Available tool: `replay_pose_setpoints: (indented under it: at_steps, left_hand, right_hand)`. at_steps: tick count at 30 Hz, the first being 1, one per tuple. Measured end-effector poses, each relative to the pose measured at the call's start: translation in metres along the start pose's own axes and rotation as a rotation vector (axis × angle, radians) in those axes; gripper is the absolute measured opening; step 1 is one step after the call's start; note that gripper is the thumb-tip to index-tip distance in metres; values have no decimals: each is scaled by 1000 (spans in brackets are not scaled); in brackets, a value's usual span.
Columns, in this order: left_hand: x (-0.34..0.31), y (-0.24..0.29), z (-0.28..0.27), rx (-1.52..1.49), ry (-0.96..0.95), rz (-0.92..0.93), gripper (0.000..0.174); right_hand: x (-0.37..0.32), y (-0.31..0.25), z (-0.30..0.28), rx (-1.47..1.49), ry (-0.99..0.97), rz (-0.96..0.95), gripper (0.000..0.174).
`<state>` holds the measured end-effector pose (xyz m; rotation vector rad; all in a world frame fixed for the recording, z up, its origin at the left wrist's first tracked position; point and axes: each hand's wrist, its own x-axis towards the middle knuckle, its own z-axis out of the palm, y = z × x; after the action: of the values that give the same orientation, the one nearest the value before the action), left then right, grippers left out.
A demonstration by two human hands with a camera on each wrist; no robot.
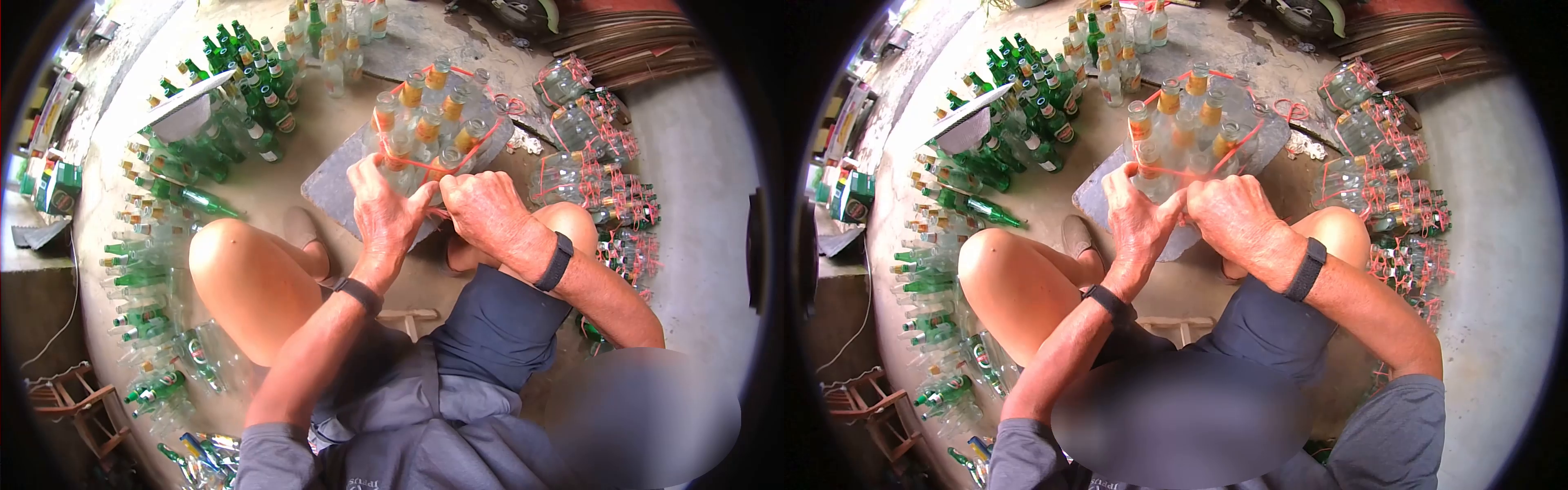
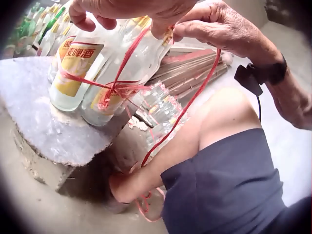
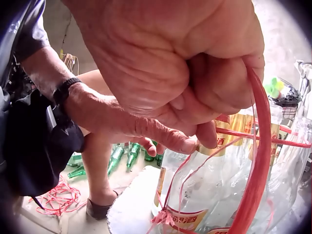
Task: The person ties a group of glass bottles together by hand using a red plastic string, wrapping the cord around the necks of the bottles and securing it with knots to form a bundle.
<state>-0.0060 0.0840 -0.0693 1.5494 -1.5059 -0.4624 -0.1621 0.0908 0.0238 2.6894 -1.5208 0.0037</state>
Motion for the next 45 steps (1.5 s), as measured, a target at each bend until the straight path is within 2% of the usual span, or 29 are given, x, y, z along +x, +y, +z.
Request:
replay_pose_setpoints:
  at_steps: [2,3,5,6,9,12,14,20,23,25,32,38,40,43,45]
  left_hand:
    - [-9,0,-4,-96,-4,-111,72]
    - [-14,-2,-3,-94,-4,-111,72]
    - [-24,-4,1,-178,-130,18,56]
    - [-26,2,2,-179,-104,79,47]
    - [-25,19,10,-197,-110,64,49]
    - [-19,21,17,-382,-219,-43,53]
    - [-12,11,24,-352,-171,84,52]
    - [-13,11,22,-357,-190,79,47]
    - [-13,7,29,-392,-174,87,49]
    - [-13,6,31,-418,-143,115,50]
    - [-11,8,30,-425,-162,129,52]
    - [-12,6,29,-401,-173,131,49]
    - [-12,7,27,-390,-186,130,48]
    - [-10,8,27,-429,-131,121,45]
    - [-9,5,29,-414,-136,195,41]
  right_hand:
    - [-2,0,-1,0,0,4,16]
    - [-2,0,-1,-17,5,-1,15]
    - [-2,0,0,-30,15,-10,14]
    - [-2,1,1,-21,27,-17,13]
    - [-3,2,2,-18,31,-14,11]
    - [-1,5,-2,15,6,-2,10]
    - [1,6,-7,54,-9,14,10]
    - [9,0,-14,97,-24,6,11]
    - [5,0,-13,95,-138,32,11]
    - [5,1,-10,179,-113,9,12]
    - [8,-5,-17,179,-120,33,13]
    - [21,-4,-24,70,-158,-49,13]
    - [27,-5,-27,16,-167,-130,15]
    - [34,-4,-35,-27,-210,-177,18]
    - [40,-1,-37,-18,-175,-223,18]
